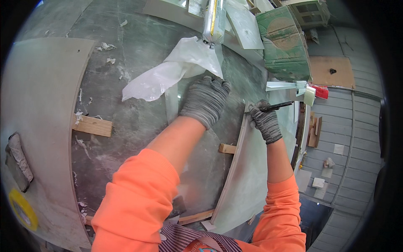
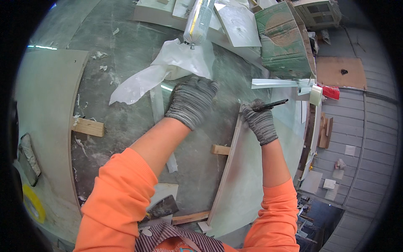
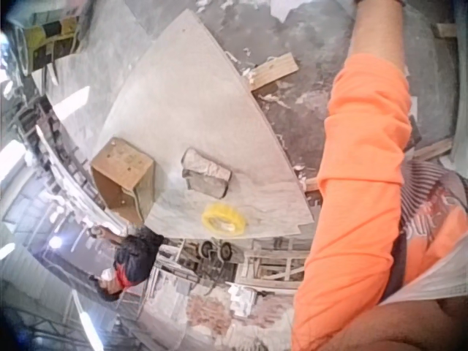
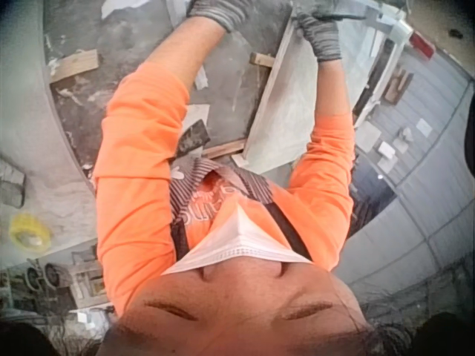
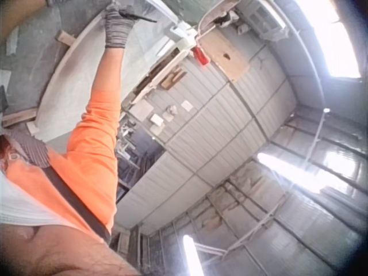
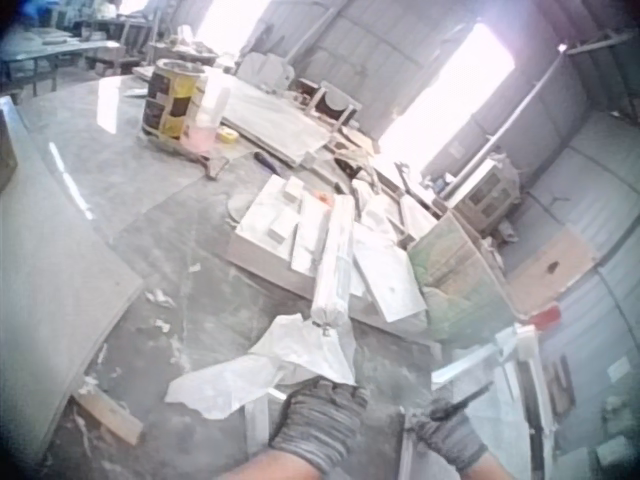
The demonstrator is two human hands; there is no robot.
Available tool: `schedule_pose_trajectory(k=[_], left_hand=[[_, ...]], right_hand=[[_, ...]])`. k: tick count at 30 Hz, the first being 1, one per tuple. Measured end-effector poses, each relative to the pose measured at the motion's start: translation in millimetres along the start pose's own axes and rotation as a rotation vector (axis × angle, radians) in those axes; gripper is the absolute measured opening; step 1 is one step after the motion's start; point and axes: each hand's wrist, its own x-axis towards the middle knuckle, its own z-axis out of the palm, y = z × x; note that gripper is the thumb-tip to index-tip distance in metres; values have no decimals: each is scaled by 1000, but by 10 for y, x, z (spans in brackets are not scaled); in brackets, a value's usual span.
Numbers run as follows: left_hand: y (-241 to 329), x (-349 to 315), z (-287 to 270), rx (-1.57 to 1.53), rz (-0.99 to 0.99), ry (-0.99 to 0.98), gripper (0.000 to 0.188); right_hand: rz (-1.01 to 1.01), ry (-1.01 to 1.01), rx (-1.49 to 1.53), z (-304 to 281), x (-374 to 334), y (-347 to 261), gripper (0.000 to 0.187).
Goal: The person handles large glass panels on a workbench, using a utility knife to trim or score edges and applying tape to secure pieces. They move panels between positions, align them with wooden supports, and use a putty knife to adjust or clean edges.
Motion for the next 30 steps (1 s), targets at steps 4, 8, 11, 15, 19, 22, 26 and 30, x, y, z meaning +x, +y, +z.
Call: schedule_pose_trajectory(k=[4, 8, 11, 15, 19, 22, 26, 30], left_hand=[[10, 0, 10, -4, -1, 3, 38], [9, -6, 20, 4, -5, 18, 36], [-1, -5, 27, 20, 7, 57, 33], [19, -11, 46, 5, 14, 63, 25], [18, 2, 45, 50, 14, 81, 23], [8, 22, 37, 19, -3, 15, 35], [13, 15, 37, 57, -1, 21, 34], [21, -6, 50, 19, 3, 54, 34]], right_hand=[[-24, -45, -7, 19, 86, 210, 14], [-359, 165, -317, 61, 352, 227, 15], [-108, 211, -11, -4, 258, 115, 18], [-3, 90, 140, -26, -77, 8, 21], [-19, 10, 100, 138, 16, -21, 21], [-598, 310, -33, 167, 137, 11, 23], [-75, 150, 127, 11, 71, 97, 24], [-355, 183, -91, -4, -45, 193, 26]])
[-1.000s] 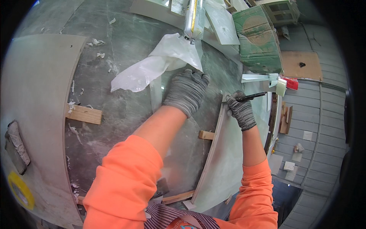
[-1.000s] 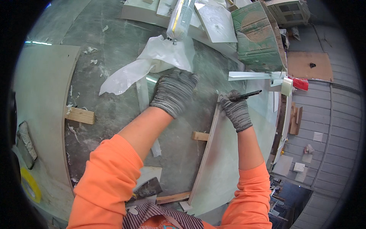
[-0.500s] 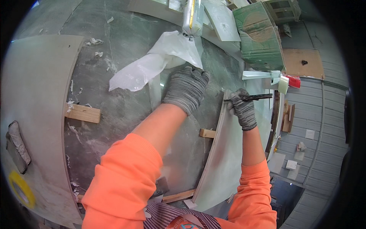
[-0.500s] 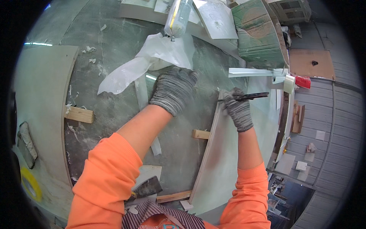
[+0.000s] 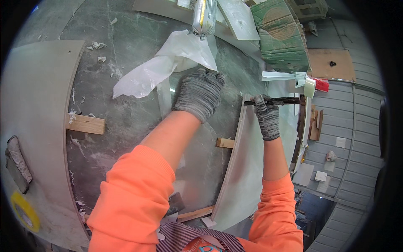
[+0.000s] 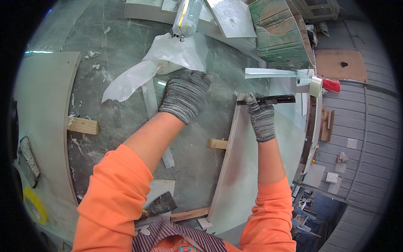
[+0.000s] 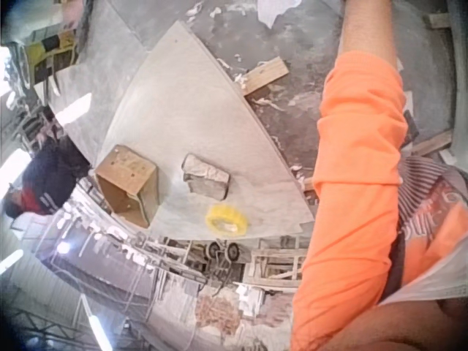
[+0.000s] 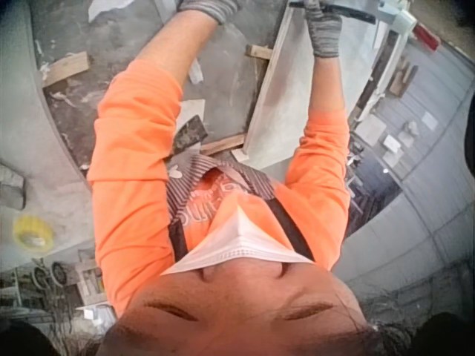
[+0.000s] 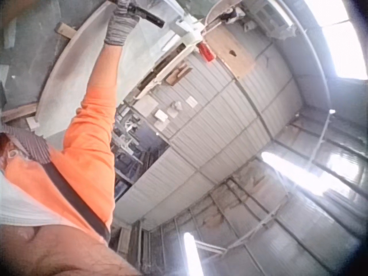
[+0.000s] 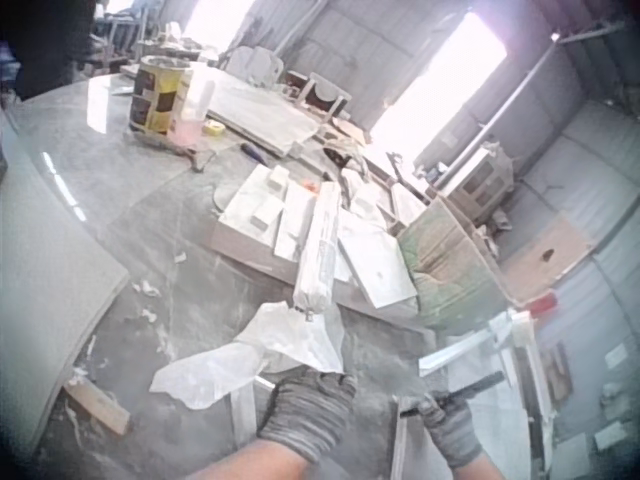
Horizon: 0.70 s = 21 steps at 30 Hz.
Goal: The person handles large glass panels on a workbench, using a utility knife to trim or score edges and applying tape to secure pieces. They move panels between positions, align them with wooden supports, and use a putty knife to adjust or clean edges.
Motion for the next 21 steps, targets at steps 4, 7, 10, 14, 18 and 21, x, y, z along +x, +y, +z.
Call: schedule_pose_trajectory(k=[4, 7, 10, 14, 18, 21], left_hand=[[-8, 4, 5, 20, 5, -6, 35], [-7, 23, 3, -13, 2, -29, 36], [3, 36, -7, 16, -14, -58, 36], [5, 23, -22, 24, -4, -31, 37], [-4, 11, -10, 35, -6, -30, 38], [2, -2, 1, 75, 10, 35, 29]], right_hand=[[-63, -5, 63, 129, -9, 64, 12], [-129, -107, 38, 111, -15, 121, 10], [-181, -184, -230, -60, -168, 153, 7], [815, -371, 929, -153, -605, 137, 18], [306, -423, 249, -102, -696, 50, 16], [-143, -295, -306, -77, -492, -90, 11]])
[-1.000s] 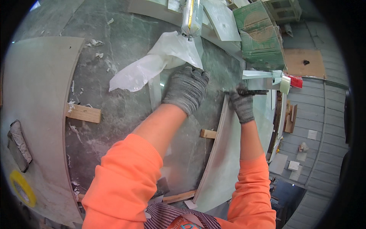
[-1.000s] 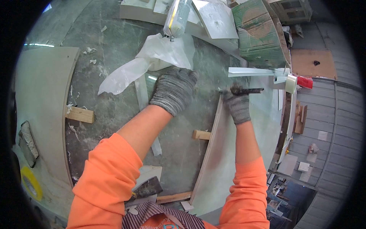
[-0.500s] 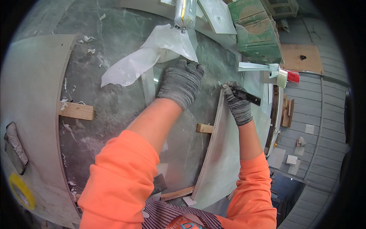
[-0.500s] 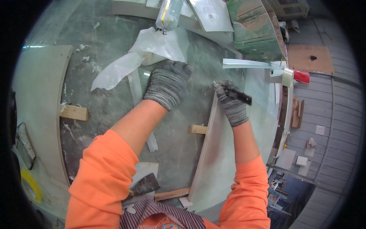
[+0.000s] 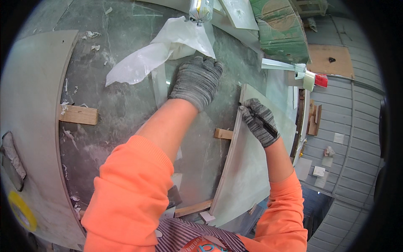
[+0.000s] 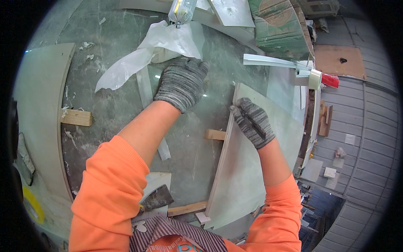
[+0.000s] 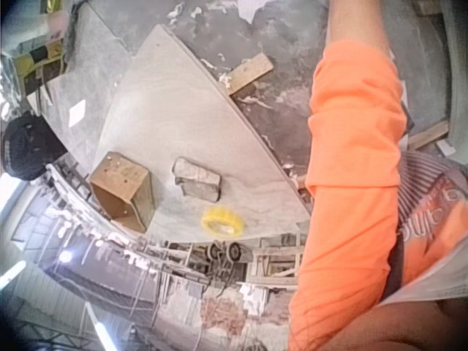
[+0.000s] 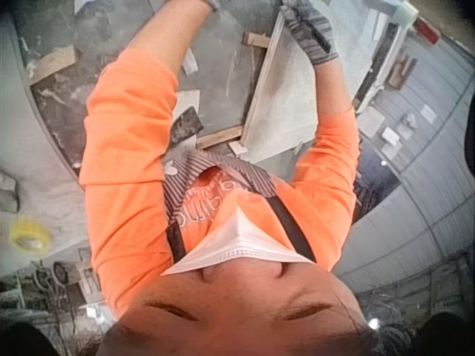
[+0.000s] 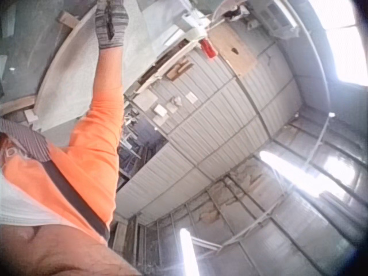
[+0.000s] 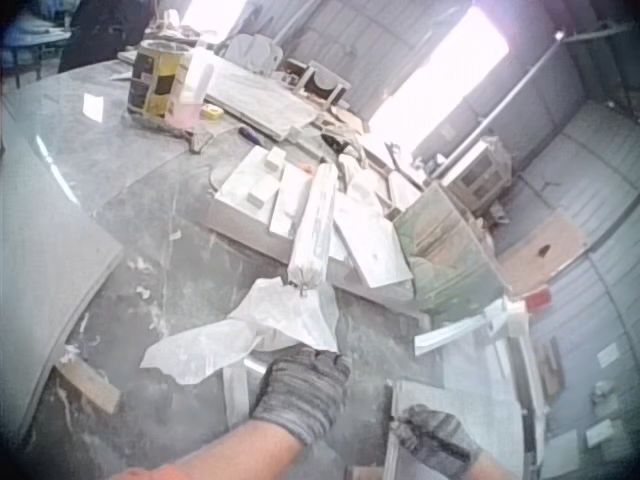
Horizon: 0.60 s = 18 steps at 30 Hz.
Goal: The person handles large glass panels on a workbench, using a utility knife to trim or score edges and applying tape to secure pieces. They move panels between positions, align them with wooden supports, and use a putty knife to adjust or clean edges.
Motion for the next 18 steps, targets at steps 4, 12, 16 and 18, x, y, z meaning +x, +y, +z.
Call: schedule_pose_trajectory(k=[4, 12, 16, 18], left_hand=[[4, 3, 4, -74, -23, -12, 37], [-12, 43, 40, -51, -4, -44, 41], [-14, 51, 56, -18, -7, -66, 41], [-8, 48, 60, 0, -8, -46, 42]], right_hand=[[152, -148, 76, -43, -207, -275, 9], [149, -84, 267, 15, -487, -246, 11], [153, -280, 59, -36, -684, -560, 12], [108, -426, 59, -2, -957, -762, 14]])
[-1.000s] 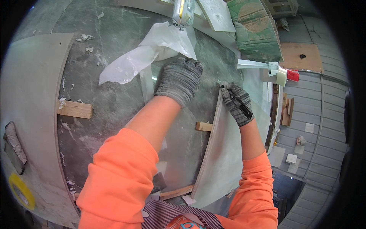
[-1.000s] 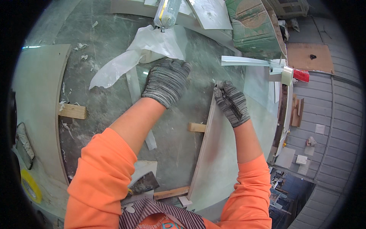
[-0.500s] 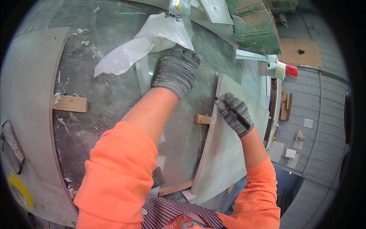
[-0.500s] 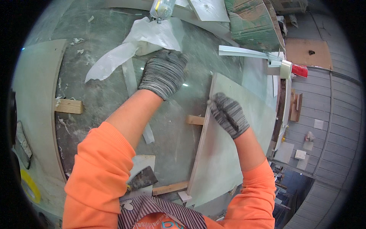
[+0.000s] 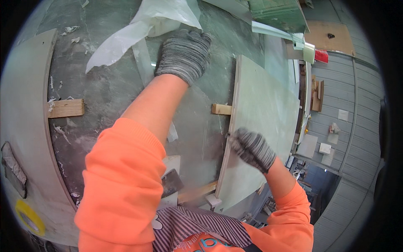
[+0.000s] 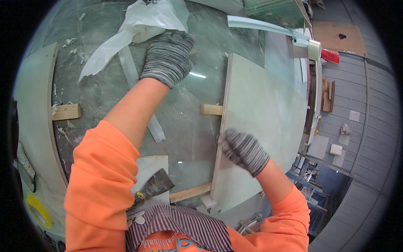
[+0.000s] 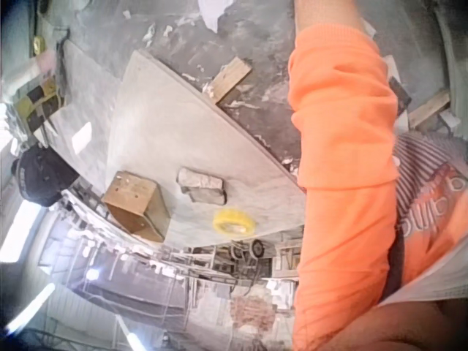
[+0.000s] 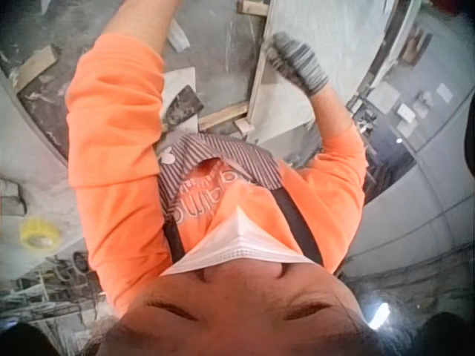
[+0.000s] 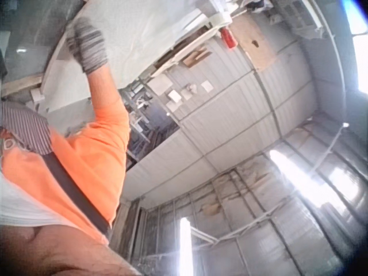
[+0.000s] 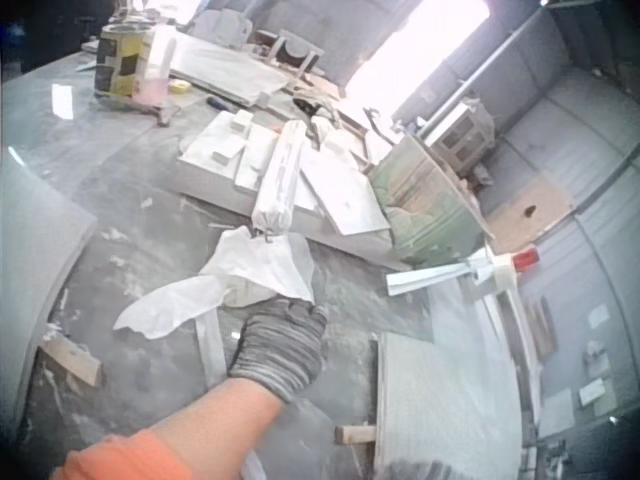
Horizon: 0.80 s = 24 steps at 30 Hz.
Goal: The person handles large glass panels on a workbench, using a utility knife to trim or score edges and applying tape to secure pieces. They move panels between positions, align them with wooden supports, and use a putty knife to adjust or clean edges.
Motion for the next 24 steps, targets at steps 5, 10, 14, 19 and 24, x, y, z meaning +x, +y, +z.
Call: schedule_pose_trajectory(k=[5, 10, 14, 19, 24], left_hand=[[16, -2, 22, 86, 16, 46, 46], [25, -17, 16, 153, 29, 16, 45], [54, 9, 14, 131, 51, 140, 43], [-101, -108, 13, -442, 79, 179, 41], [130, -598, -253, -1341, -388, -121, 41]], right_hand=[[-97, 199, -187, 171, -70, 194, 14], [-148, 40, 11, 506, -553, 134, 19], [48, -403, -58, 796, -1055, 82, 27], [35, 85, 63, 924, -1035, 281, 20], [33, 32, 139, 1060, -1367, -53, 15]])
